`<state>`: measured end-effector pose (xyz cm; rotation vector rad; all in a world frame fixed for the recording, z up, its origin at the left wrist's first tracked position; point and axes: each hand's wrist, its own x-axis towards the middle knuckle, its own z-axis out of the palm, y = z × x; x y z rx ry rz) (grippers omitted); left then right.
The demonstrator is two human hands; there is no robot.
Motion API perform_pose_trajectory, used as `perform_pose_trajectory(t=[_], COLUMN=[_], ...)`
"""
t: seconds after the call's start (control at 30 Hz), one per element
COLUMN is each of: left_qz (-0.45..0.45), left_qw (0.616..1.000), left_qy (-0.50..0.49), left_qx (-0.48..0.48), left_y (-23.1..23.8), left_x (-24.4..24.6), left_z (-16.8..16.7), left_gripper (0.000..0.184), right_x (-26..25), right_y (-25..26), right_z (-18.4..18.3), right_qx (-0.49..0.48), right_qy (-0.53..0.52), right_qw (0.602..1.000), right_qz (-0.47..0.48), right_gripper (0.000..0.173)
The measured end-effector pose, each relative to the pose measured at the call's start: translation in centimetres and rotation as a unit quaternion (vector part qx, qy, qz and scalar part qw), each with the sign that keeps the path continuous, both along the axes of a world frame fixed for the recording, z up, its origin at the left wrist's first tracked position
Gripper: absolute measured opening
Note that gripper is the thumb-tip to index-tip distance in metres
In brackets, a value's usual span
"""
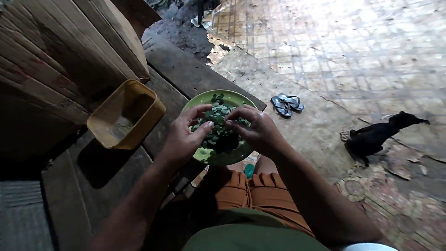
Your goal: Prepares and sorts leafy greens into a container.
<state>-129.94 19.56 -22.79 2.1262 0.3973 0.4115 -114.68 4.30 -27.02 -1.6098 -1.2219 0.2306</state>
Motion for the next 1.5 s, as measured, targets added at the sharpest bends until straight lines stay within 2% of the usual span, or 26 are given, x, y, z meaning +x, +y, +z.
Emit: perform_pose_trajectory(t=[0.1, 0.23, 0.3, 0.43, 0.57, 0.73, 1.0, 1.13, 1.27, 1.37, 1.5], left_qz=[-0.056, -0.058, -0.051, -0.042, -0.086, -0.086, -0.076, -0.043, -0.011, 0.073, 0.193], left_qw=[0.998, 0.997, 0.997, 0.997, 0.987, 0.97, 0.963, 0.963, 0.957, 0.937, 0.892], left_qy=[-0.01, -0.035, -0.031, -0.041, -0.033, -0.028, -0.038, -0.058, -0.038, 0.017, 0.083], left_qx=[-0.016, 0.034, 0.048, 0.053, 0.13, 0.227, 0.256, 0.259, 0.287, 0.34, 0.401], left_y=[-0.1, -0.4, -0.2, 0.5, 0.9, 0.5, 0.6, 1.0, 3.4, 5.9, 9.8], left_x=[0.5, 1.3, 1.4, 1.1, 1.2, 1.9, 2.3, 1.9, 0.2, -2.1, -4.8], left_z=[-0.1, -0.9, -0.9, -0.4, -0.2, -0.8, -1.1, -1.1, 0.7, 2.9, 4.2], left_gripper=[0.043, 0.012, 0.007, 0.009, 0.028, 0.013, 0.012, 0.008, 0.016, 0.025, 0.031], right_x=[0.1, 0.1, 0.3, 1.0, 1.3, 1.1, 1.2, 1.2, 1.3, 1.2, 0.9], right_y=[0.0, 0.0, -0.2, -0.8, -0.8, -0.5, -0.2, 0.0, -0.2, -0.4, -0.8], right_z=[0.0, 0.0, 0.0, 0.2, 0.0, -0.1, -0.3, -0.4, -0.5, -0.6, -0.6], right_qx=[-0.007, -0.021, -0.029, -0.045, -0.046, -0.039, -0.03, -0.037, -0.061, -0.079, -0.074], right_qy=[-0.014, -0.033, -0.035, -0.036, -0.041, -0.047, -0.038, -0.066, -0.122, -0.175, -0.203], right_qw=[1.0, 0.999, 0.999, 0.998, 0.998, 0.998, 0.999, 0.997, 0.99, 0.981, 0.975], right_qz=[0.005, 0.007, 0.008, -0.006, -0.005, 0.011, 0.014, -0.003, -0.024, -0.034, -0.049], right_gripper=[0.01, 0.01, 0.011, 0.013, 0.013, 0.011, 0.013, 0.014, 0.015, 0.021, 0.025])
